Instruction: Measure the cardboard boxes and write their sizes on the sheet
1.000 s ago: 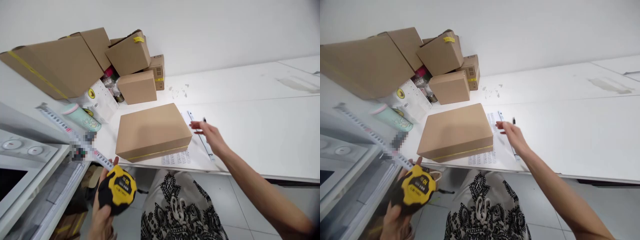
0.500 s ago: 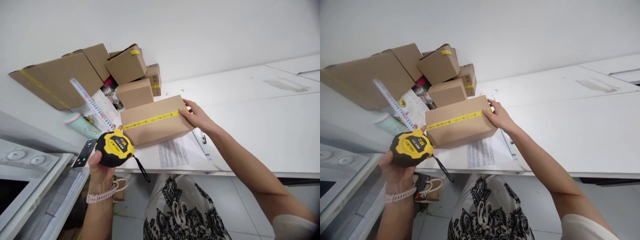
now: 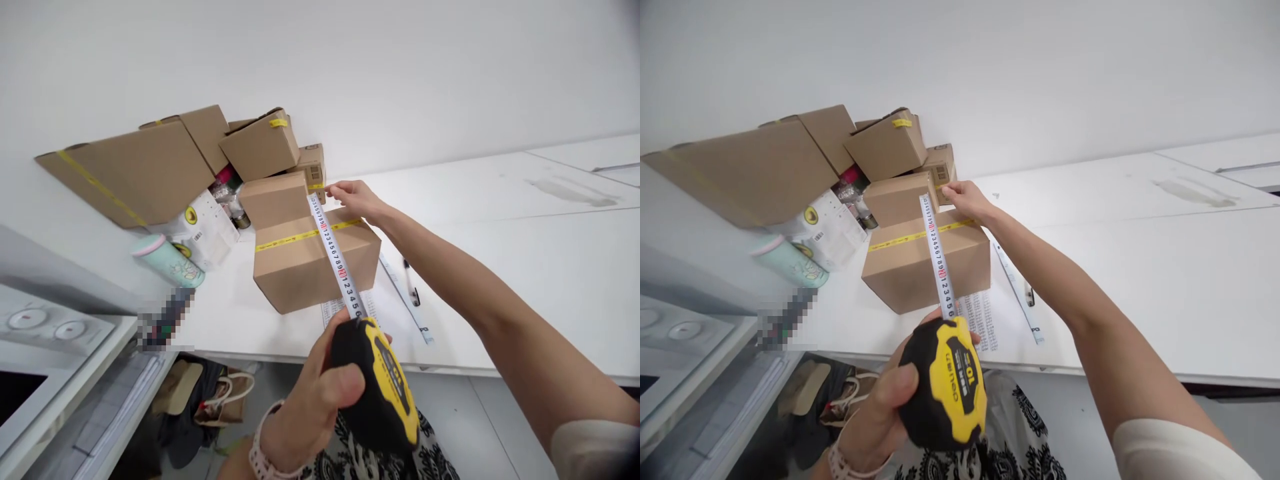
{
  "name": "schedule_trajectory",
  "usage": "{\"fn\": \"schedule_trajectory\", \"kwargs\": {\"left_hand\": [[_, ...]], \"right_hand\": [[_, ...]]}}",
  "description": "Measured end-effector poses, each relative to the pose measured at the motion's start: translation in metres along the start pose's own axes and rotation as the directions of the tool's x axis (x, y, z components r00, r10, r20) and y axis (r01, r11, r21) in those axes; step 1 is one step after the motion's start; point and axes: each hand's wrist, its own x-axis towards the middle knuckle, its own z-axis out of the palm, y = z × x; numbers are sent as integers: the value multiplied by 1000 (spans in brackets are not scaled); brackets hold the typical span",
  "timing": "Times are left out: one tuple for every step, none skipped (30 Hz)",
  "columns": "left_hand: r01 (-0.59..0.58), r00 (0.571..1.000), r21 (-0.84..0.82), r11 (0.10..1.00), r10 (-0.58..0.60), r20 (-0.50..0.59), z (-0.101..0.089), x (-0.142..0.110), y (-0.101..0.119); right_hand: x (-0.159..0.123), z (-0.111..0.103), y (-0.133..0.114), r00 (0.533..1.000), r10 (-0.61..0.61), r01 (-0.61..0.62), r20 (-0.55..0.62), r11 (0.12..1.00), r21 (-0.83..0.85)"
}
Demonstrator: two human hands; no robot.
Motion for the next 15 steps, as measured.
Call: {"fn": "schedule_trajectory", "kwargs": {"left_hand": [[-11,1000,0,1000,11,1,3,7,3],[-21,1000,3,1000,21,-1,6,12,6],[-29,1000,9,1000,29,-5,8,16,8],[-33,999,15,999,34,-10,9,19,11],[-34,999,19,999,34,-18,10,20,12],[-31,999,21,999,31,-26,9,21,13],[-25,999,18,1000,25,-33,9,20,13],[-18,999,12,1000,18,-38,8,20,13],[-12,999,6,1000,12,-43,6,19,13],[-8,999,1,1000,8,-48,5,17,12],[-4,999,0,1000,4,-51,4,16,12],[-1,999,-1,1000,1,-49,2,14,12],[3,999,-3,1000,-3,-44,1,13,12],[11,999,-6,1000,-11,-37,0,11,12],[21,999,-12,1000,-21,-33,-1,9,11]], "right_hand": [[5,5,0,1000,14,-14,17,1000,-1],[10,9,0,999,28,-27,31,1000,-14],[14,14,0,998,40,-39,45,999,-29],[17,18,1,997,49,-46,59,998,-44],[20,22,2,996,56,-51,76,997,-57],[21,25,3,993,67,-61,94,996,-70],[23,29,3,990,80,-70,113,994,-88],[23,31,4,987,85,-70,133,991,-115],[24,34,4,985,83,-60,151,987,-149],[25,35,5,984,75,-43,164,981,-188],[26,36,5,983,63,-23,172,974,-225],[26,37,6,984,48,-2,174,967,-255],[27,38,7,984,34,16,173,960,-279],[28,38,8,985,26,26,170,955,-297],[29,38,9,986,21,32,168,950,-312]]}}
